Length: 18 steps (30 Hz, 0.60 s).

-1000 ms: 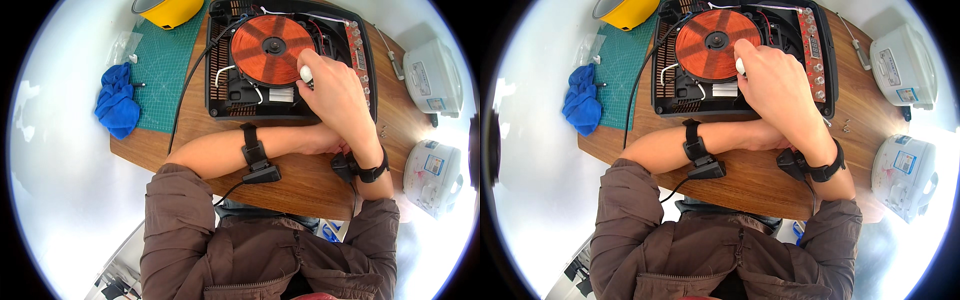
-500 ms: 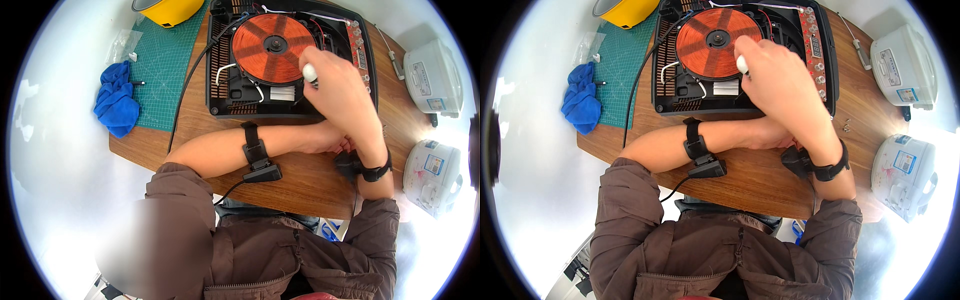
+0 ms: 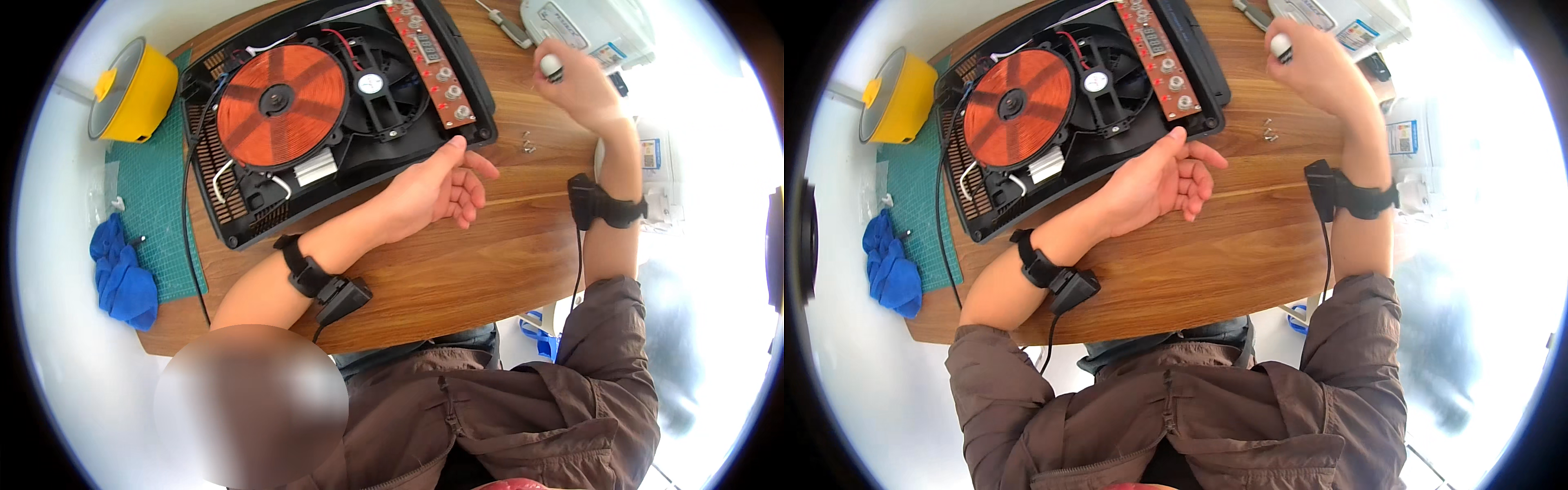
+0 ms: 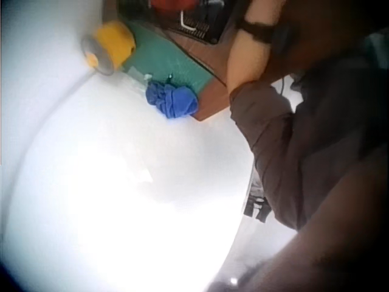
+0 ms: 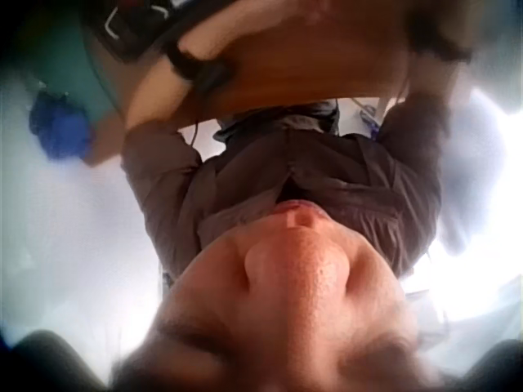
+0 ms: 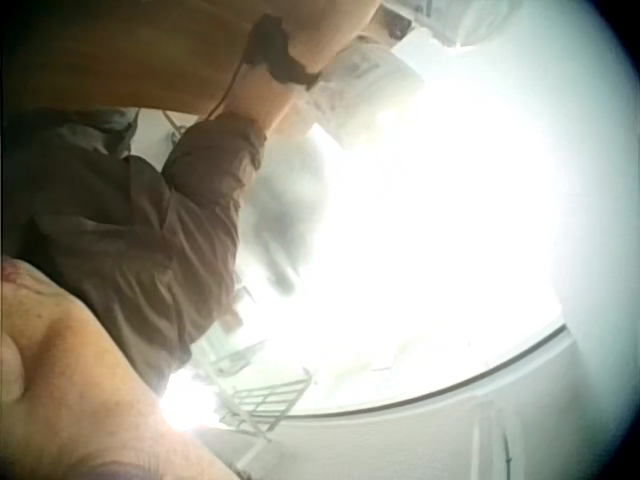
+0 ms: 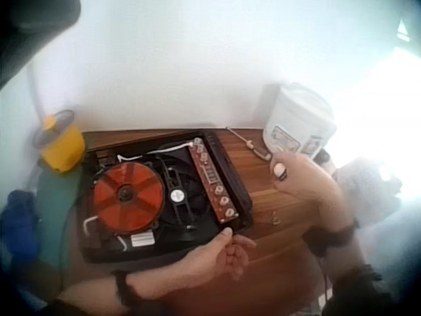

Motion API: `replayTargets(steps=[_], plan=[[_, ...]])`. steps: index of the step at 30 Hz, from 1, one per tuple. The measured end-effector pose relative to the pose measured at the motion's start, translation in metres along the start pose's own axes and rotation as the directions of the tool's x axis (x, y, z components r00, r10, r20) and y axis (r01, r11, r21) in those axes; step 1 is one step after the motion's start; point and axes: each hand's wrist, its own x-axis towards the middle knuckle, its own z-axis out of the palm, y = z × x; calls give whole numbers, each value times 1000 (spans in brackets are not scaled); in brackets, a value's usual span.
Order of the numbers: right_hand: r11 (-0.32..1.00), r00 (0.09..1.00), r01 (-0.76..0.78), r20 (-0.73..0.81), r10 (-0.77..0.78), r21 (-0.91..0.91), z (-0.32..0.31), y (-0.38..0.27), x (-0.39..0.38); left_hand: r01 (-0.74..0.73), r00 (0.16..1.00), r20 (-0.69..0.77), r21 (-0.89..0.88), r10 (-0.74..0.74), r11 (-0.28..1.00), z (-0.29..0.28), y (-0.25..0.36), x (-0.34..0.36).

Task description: The person uses a screwdriver to remove screws from a black electronic device with a copper coil. They detach the coil assembly, set it aside, and continue unscrewing components from the internal circuit board.

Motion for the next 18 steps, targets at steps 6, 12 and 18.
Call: replayTargets(steps=[6,12,18], plan=[[996,984,-70,169,60,53,33,27,-18,24,1000,-6,16,-24,1000,1,1,-2],[976,967,-149,228,110,161,41,36,-13,24,1000,-15,27,-24,999,3,0,-1],[958,966,-208,197,169,196,48,40,-7,21,1000,-24,24,-21,999,4,0,-2]])
